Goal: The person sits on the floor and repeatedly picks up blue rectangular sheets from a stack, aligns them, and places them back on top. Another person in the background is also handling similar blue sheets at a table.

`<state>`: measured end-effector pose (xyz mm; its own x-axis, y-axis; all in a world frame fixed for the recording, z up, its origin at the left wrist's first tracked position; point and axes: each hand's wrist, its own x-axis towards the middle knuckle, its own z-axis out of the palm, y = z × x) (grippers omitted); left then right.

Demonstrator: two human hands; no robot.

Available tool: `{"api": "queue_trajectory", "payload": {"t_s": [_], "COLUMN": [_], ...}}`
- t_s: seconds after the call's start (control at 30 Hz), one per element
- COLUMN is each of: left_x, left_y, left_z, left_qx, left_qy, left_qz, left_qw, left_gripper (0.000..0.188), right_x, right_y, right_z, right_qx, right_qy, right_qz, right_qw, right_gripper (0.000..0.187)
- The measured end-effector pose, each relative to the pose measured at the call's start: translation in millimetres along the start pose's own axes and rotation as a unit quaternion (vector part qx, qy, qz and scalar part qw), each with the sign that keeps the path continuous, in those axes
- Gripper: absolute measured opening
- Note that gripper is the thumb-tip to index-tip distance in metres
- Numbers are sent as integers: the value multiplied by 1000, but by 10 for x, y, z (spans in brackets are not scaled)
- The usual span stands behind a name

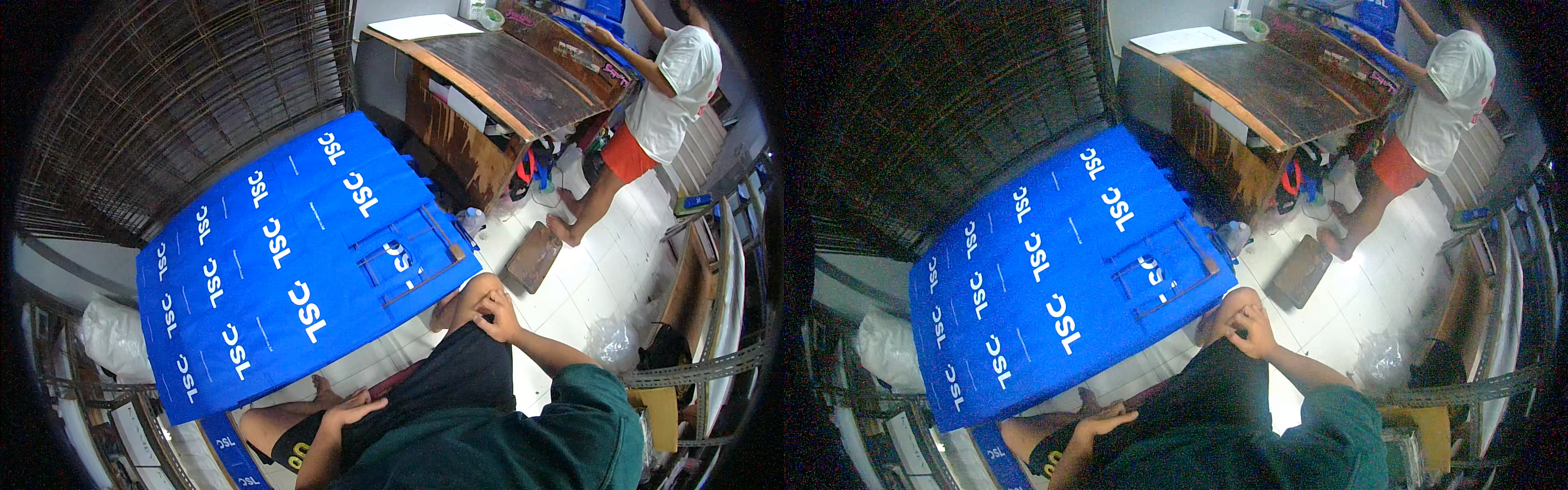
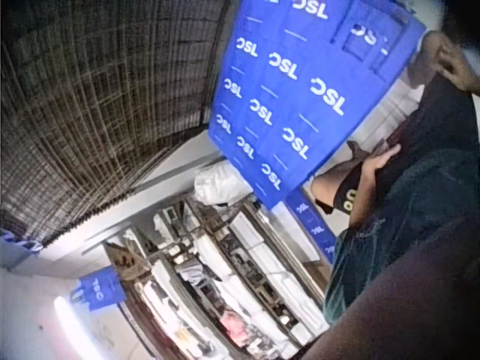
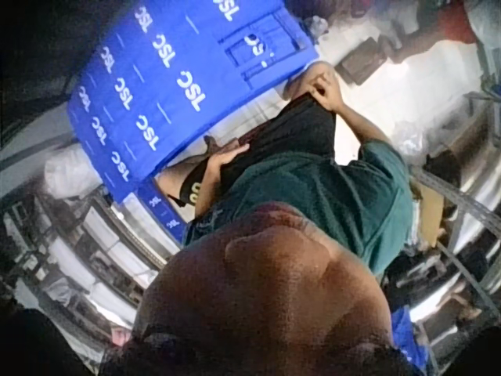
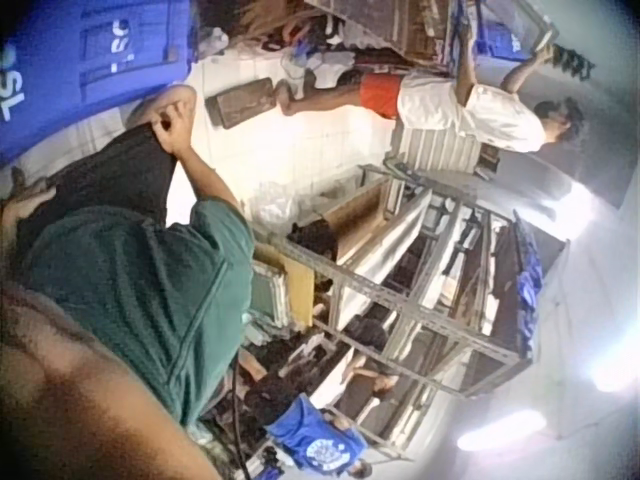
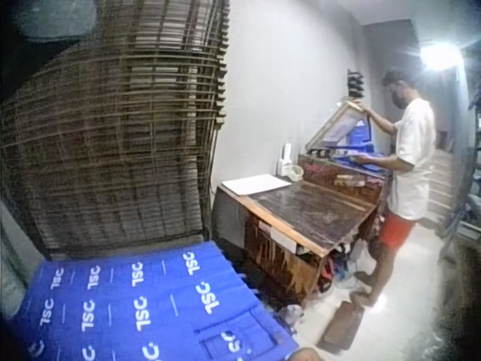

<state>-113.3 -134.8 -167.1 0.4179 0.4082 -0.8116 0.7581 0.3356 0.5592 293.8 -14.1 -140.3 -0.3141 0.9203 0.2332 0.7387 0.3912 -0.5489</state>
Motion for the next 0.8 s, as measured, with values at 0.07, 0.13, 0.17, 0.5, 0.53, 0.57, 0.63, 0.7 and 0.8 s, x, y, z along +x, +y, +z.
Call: {"api": "queue_trajectory", "payload": {"t_s": [0.07,0.13,0.17,0.5,0.53,0.57,0.63,0.7,0.8], "left_x": [37,49,124,75,87,91,92,-17,-70], "left_y": [-86,-142,-279,-351,-332,-297,-189,85,136], "left_z": [-24,-72,-68,26,45,64,128,124,146], "left_qx": [-22,-23,16,-307,-311,-259,-152,-131,-114], "left_qy": [-30,-73,-67,140,168,201,262,272,289], "left_qz": [4,-21,-4,72,78,59,18,31,32], "left_qw": [999,997,998,939,932,943,953,953,950], "left_gripper": [75,86,85,56,57,60,65,71,78], "right_x": [-2,14,60,1629,1822,2014,2347,2583,2866], "right_y": [0,-35,-44,-39,93,255,516,848,1095], "right_z": [-17,-70,-90,-1552,-1727,-1893,-2292,-2647,-2870], "right_qx": [0,-7,51,62,97,134,138,360,538], "right_qy": [3,7,25,340,365,387,436,449,441], "right_qz": [-4,-13,21,-64,-55,-46,-28,67,111], "right_qw": [1000,1000,998,936,924,911,889,815,710], "right_gripper": [24,23,21,14,15,16,20,35,57]}}
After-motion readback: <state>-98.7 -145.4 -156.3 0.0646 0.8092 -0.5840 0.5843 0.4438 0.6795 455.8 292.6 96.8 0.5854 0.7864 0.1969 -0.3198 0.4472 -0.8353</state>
